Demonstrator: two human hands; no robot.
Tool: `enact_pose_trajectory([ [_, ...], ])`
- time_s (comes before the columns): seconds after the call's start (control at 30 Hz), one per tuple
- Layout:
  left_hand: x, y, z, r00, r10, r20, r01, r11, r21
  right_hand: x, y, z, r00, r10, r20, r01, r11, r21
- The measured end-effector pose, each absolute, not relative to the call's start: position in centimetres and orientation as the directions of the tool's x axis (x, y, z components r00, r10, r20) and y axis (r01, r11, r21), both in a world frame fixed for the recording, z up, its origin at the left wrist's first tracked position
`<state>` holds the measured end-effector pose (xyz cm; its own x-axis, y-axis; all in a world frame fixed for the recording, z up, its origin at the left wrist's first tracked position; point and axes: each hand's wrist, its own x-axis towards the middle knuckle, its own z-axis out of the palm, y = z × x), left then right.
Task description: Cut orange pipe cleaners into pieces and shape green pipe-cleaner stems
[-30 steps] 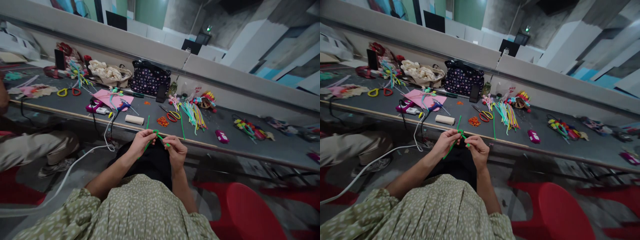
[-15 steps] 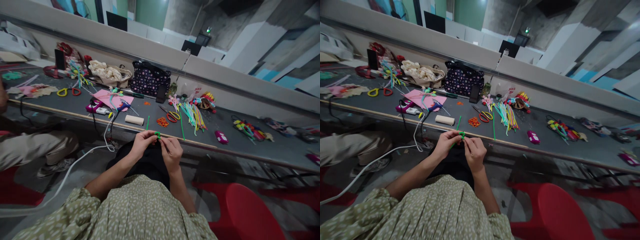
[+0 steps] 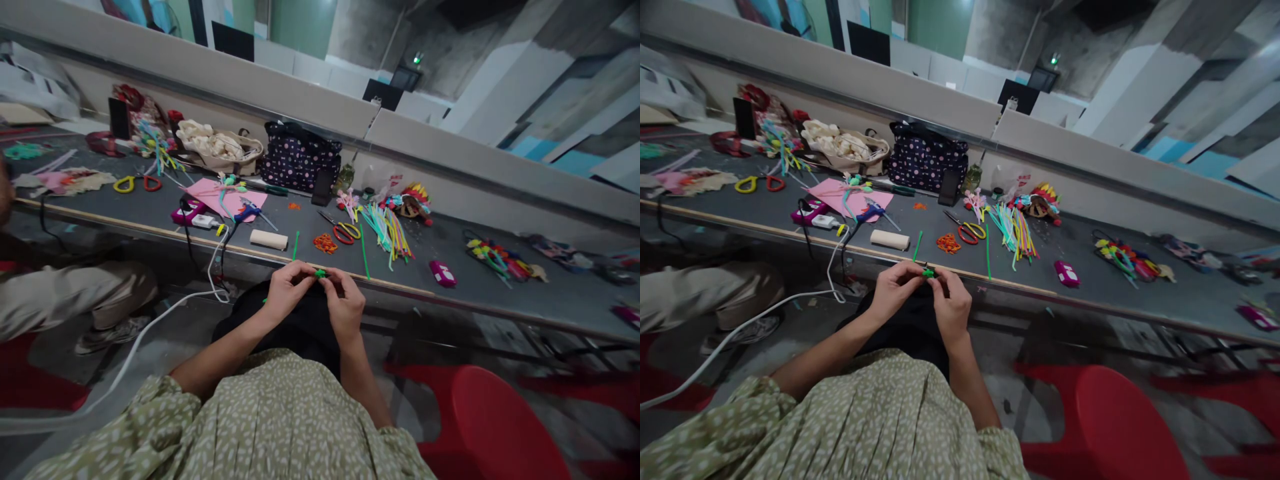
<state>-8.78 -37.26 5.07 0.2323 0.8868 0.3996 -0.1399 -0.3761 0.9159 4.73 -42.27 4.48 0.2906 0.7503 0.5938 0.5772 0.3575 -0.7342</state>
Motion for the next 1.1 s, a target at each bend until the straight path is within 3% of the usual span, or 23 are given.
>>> enact_pose_trajectory([
  [0.2,-9.4,-37.3,5.6,0.356,0.838,0.414,-0.132,-0.393,0.910,4.8,-42.2,4.5,0.307,0.877,0.370,0.248,0.302,-0.921],
  [0.47,-9.6,-36.9,5.8,0.483,0.812,0.326,-0.164,-0.282,0.945,5.1,-42.3,4.5,0.291,0.922,0.257,0.074,0.246,-0.966],
  [0.67,-9.4,-36.4,4.8,0.490,0.793,0.361,-0.028,-0.400,0.916,5.8,-41.9,3.3,0.277,0.934,0.225,-0.008,0.236,-0.972],
  [0.8,-9.3,-35.5,4.2,0.444,0.846,0.294,-0.001,-0.327,0.945,6.4,-42.5,2.6,0.244,0.937,0.249,0.040,0.247,-0.968],
  [0.97,-9.1,-34.9,4.3,0.438,0.886,0.150,-0.154,-0.091,0.984,6.3,-43.5,2.0,0.160,0.926,0.343,0.299,0.286,-0.910],
  [1.1,-9.1,-35.2,4.5,0.461,0.877,0.134,-0.184,-0.053,0.981,5.7,-43.8,1.9,0.156,0.894,0.420,0.420,0.325,-0.847],
])
